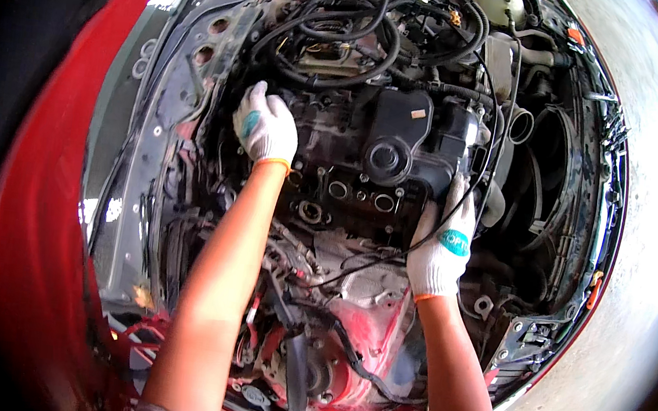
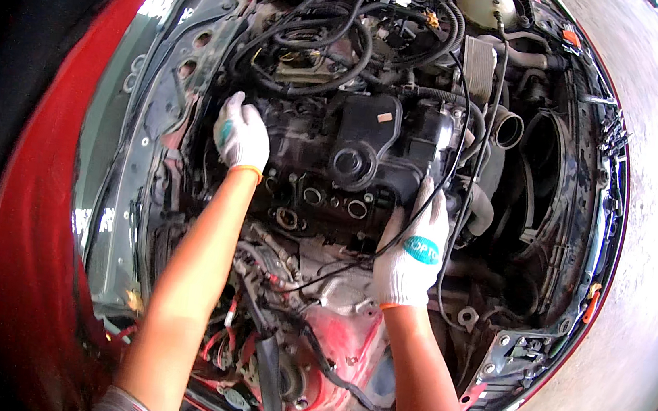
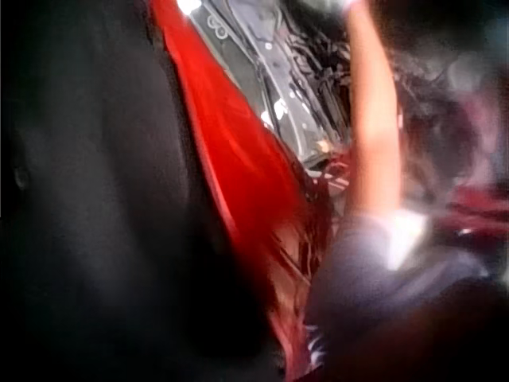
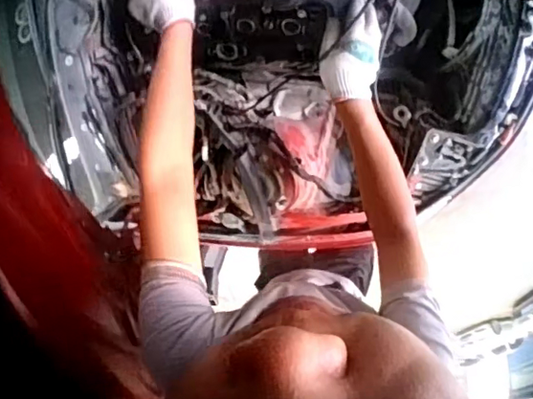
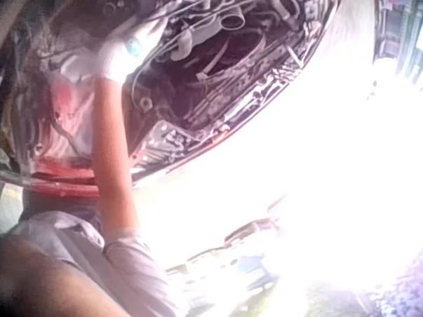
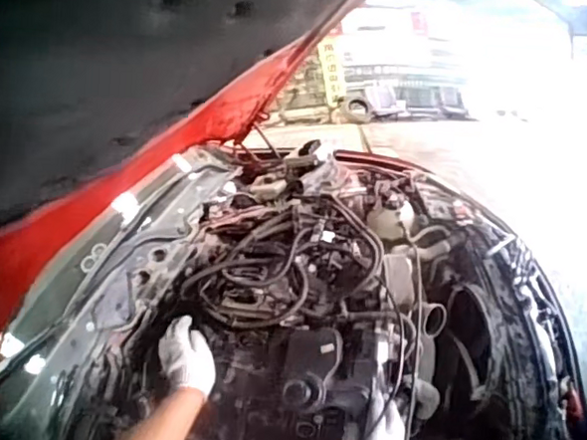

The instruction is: The person works on a car engine with the hood open, using a wrench to tighten bolts on the cylinder head. They then retrieve a black plastic engine cover from the floor and install it onto the engine, securing it by hand.

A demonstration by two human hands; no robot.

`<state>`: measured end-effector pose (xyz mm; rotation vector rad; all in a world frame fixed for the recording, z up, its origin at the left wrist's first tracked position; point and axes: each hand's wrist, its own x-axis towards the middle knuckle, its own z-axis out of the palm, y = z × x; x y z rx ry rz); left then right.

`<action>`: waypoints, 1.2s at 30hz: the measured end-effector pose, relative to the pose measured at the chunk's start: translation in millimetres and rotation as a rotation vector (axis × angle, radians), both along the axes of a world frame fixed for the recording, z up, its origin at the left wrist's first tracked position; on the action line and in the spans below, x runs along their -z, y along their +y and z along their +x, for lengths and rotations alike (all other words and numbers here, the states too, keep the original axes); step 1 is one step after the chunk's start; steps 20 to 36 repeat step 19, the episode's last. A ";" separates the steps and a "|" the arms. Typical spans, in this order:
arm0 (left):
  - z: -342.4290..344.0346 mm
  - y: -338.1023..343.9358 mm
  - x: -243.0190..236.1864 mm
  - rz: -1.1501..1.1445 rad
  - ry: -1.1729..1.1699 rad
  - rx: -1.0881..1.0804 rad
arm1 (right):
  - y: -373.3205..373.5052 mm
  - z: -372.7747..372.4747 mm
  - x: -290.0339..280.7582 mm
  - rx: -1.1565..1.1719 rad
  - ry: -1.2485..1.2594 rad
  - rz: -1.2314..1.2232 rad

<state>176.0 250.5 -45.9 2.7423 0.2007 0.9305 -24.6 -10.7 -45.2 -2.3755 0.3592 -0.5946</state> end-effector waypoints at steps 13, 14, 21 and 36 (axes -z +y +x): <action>-5.3 -21.1 1.3 -0.130 0.154 0.052 | -19.5 4.7 -16.2 0.021 0.088 0.091; 2.1 -9.6 3.2 -0.133 0.168 0.046 | -17.3 7.6 -14.7 0.015 0.098 0.113; -10.8 -47.8 -6.5 -0.349 0.234 0.293 | -20.5 4.6 -17.1 0.042 0.123 0.139; -10.8 -47.8 -6.5 -0.349 0.234 0.293 | -20.5 4.6 -17.1 0.042 0.123 0.139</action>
